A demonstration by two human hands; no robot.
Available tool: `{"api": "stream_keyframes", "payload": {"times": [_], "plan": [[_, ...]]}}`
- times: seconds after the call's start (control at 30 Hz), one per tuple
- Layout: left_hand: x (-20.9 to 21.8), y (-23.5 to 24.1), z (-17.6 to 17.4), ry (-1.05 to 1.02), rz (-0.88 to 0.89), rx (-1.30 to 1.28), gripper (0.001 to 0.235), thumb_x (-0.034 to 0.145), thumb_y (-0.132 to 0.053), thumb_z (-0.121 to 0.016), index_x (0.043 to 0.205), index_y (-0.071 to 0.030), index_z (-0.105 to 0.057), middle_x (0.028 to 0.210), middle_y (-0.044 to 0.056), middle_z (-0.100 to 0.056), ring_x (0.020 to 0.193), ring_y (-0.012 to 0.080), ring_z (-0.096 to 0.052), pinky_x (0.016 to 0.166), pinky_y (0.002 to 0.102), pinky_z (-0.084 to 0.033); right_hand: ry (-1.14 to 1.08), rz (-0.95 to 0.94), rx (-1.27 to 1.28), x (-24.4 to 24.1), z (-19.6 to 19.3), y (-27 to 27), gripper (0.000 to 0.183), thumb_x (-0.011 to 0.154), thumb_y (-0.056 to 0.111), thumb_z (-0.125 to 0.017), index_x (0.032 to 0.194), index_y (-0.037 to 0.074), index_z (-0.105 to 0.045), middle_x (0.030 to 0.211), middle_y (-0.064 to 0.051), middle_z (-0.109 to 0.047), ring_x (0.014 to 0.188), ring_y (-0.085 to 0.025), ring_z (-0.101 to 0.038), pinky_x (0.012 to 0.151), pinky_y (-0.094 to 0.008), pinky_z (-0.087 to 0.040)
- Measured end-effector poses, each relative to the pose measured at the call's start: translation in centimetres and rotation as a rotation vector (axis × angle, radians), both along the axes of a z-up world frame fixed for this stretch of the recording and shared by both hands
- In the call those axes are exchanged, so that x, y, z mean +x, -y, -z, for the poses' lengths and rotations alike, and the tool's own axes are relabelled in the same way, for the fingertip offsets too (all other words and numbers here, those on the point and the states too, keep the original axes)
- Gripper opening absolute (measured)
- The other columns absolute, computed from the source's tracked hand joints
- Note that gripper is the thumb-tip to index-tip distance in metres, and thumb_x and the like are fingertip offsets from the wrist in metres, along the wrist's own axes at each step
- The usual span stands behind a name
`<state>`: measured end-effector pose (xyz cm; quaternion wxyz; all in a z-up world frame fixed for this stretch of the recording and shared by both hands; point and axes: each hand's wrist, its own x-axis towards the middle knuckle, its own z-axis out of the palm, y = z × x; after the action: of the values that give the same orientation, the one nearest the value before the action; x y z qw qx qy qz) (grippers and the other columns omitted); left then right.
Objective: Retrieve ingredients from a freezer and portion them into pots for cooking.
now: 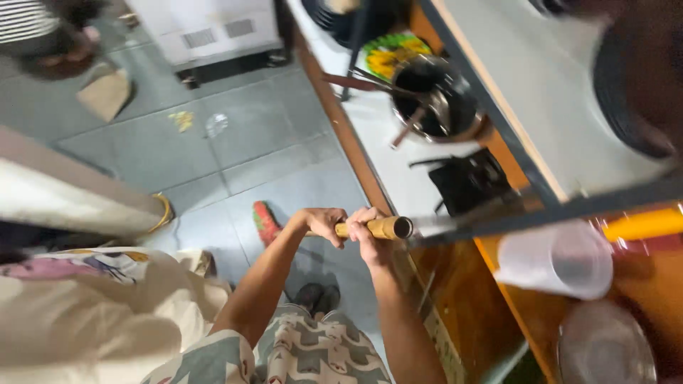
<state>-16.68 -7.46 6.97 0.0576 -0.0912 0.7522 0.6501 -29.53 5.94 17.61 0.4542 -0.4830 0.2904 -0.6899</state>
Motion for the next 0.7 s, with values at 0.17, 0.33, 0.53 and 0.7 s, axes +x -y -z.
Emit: {"api": "stream_keyframes", "payload": {"times": [0.17, 0.33, 0.53, 0.7], "plan": [[3.9, 0.9, -3.7, -0.082, -0.297, -0.133, 0.024, 0.069, -0.017, -0.082, 0.080, -0.002, -0.068, 0.065, 0.002, -0.063, 0.060, 0.0129, -0.057, 0.054, 0.034, -0.047, -0.015, -0.188, -0.101, 1.9, -1.8, 4.3, 0.016, 0.095, 0.001, -0.061, 0.086, 0.004, -0.048, 0.074, -0.008, -0.052, 0.064, -0.015, -0.049, 0.063, -0.032, -0.044], [8.0, 2.2, -6.8, -0.152, -0.566, -0.314, 0.024, 0.069, -0.018, -0.080, 0.084, -0.002, -0.071, 0.066, 0.008, -0.065, 0.060, 0.0160, -0.060, 0.056, 0.036, -0.049, 0.065, -0.282, -0.175, 5.3, -5.3, 7.8, 0.016, 0.092, 0.002, -0.062, 0.086, 0.004, -0.048, 0.075, -0.007, -0.051, 0.063, -0.016, -0.049, 0.062, -0.033, -0.046], [14.6, 5.5, -7.4, -0.162, -0.973, -0.523, 0.026, 0.065, -0.020, -0.084, 0.079, -0.003, -0.071, 0.068, 0.016, -0.066, 0.060, 0.0294, -0.064, 0.058, 0.039, -0.050, 0.020, -0.344, -0.164, 10.8, -4.1, 14.5, 0.018, 0.095, 0.003, -0.062, 0.083, 0.005, -0.048, 0.071, -0.007, -0.053, 0.063, -0.019, -0.052, 0.064, -0.034, -0.047], [20.8, 12.3, -5.5, -0.257, -1.210, -0.673, 0.020, 0.064, -0.014, -0.078, 0.076, -0.005, -0.064, 0.070, 0.015, -0.064, 0.066, 0.0362, -0.062, 0.060, 0.042, -0.049, -0.062, -0.684, -0.332, 16.0, -6.1, 24.2, 0.016, 0.085, 0.006, -0.065, 0.076, 0.009, -0.052, 0.068, -0.005, -0.057, 0.065, -0.019, -0.055, 0.067, -0.032, -0.050]]}}
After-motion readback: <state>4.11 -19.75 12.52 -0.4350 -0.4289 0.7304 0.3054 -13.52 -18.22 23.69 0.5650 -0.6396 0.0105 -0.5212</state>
